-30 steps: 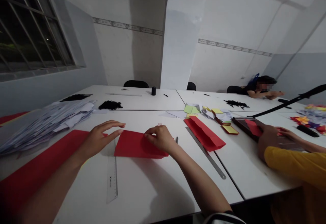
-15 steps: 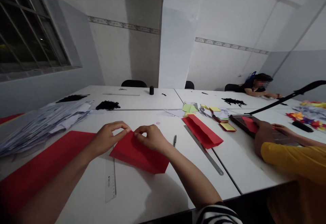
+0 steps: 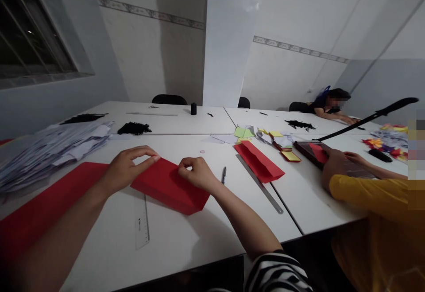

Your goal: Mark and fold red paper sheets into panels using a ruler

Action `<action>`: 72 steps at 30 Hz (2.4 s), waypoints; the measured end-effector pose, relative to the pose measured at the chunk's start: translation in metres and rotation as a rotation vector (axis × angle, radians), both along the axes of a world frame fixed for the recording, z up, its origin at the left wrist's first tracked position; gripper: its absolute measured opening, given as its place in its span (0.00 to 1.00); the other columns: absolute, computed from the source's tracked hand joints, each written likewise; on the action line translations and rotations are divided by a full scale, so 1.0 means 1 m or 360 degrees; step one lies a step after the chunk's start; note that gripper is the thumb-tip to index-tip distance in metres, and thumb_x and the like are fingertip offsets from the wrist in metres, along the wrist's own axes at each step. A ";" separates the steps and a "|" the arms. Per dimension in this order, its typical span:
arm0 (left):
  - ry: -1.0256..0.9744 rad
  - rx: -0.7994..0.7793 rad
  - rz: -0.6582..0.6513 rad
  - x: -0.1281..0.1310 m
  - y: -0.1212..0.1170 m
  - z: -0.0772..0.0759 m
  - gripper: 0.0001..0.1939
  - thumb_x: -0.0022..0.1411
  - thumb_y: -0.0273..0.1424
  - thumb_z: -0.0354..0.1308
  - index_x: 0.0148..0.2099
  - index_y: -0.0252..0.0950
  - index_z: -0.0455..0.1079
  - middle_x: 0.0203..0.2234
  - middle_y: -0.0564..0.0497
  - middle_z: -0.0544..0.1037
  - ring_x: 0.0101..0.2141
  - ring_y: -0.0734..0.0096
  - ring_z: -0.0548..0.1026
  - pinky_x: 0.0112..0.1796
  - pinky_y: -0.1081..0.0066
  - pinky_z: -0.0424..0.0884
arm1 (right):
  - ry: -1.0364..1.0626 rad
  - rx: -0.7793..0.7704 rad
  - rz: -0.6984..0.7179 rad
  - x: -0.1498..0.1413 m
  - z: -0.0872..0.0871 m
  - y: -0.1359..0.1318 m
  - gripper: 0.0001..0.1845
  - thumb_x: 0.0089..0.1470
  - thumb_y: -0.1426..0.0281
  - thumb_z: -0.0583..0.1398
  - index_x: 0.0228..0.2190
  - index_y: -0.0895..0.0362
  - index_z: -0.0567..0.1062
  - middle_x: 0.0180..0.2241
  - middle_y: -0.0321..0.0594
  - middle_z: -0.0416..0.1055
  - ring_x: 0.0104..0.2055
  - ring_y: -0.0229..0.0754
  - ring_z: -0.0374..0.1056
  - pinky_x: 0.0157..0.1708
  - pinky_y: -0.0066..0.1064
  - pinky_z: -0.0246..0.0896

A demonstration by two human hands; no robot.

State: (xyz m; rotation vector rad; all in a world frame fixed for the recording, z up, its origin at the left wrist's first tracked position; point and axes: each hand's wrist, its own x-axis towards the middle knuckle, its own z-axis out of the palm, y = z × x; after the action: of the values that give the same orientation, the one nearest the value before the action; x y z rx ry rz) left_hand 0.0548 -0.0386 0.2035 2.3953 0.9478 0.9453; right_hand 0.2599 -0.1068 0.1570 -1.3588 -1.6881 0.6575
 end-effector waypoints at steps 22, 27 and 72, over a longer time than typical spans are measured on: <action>-0.0296 0.0844 0.0356 -0.032 0.001 -0.013 0.08 0.65 0.37 0.54 0.38 0.43 0.73 0.37 0.56 0.78 0.41 0.65 0.75 0.49 0.58 0.68 | 0.0320 -0.0320 -0.0262 0.059 -0.063 -0.025 0.15 0.54 0.62 0.56 0.32 0.58 0.79 0.35 0.41 0.78 0.37 0.42 0.73 0.38 0.33 0.67; 0.0143 0.1112 -0.0094 0.004 -0.042 -0.074 0.09 0.65 0.26 0.52 0.39 0.42 0.73 0.36 0.54 0.80 0.41 0.66 0.76 0.53 0.52 0.58 | 0.0903 -0.0547 -0.0009 0.036 -0.081 -0.027 0.30 0.57 0.47 0.54 0.45 0.58 0.75 0.42 0.49 0.77 0.43 0.44 0.74 0.45 0.40 0.67; 0.0272 -0.0124 0.0740 -0.063 -0.053 -0.185 0.17 0.66 0.42 0.49 0.48 0.37 0.71 0.37 0.49 0.79 0.34 0.65 0.76 0.35 0.70 0.70 | 0.0544 -0.0171 -0.0762 -0.008 -0.162 -0.083 0.12 0.59 0.61 0.55 0.33 0.56 0.71 0.27 0.38 0.74 0.27 0.40 0.71 0.28 0.30 0.67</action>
State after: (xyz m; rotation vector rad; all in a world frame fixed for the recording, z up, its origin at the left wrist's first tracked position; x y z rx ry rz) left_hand -0.0081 -0.0916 0.0185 2.2582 1.6223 0.8403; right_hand 0.2514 -0.1898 -0.0049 -1.5521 -1.0204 0.6580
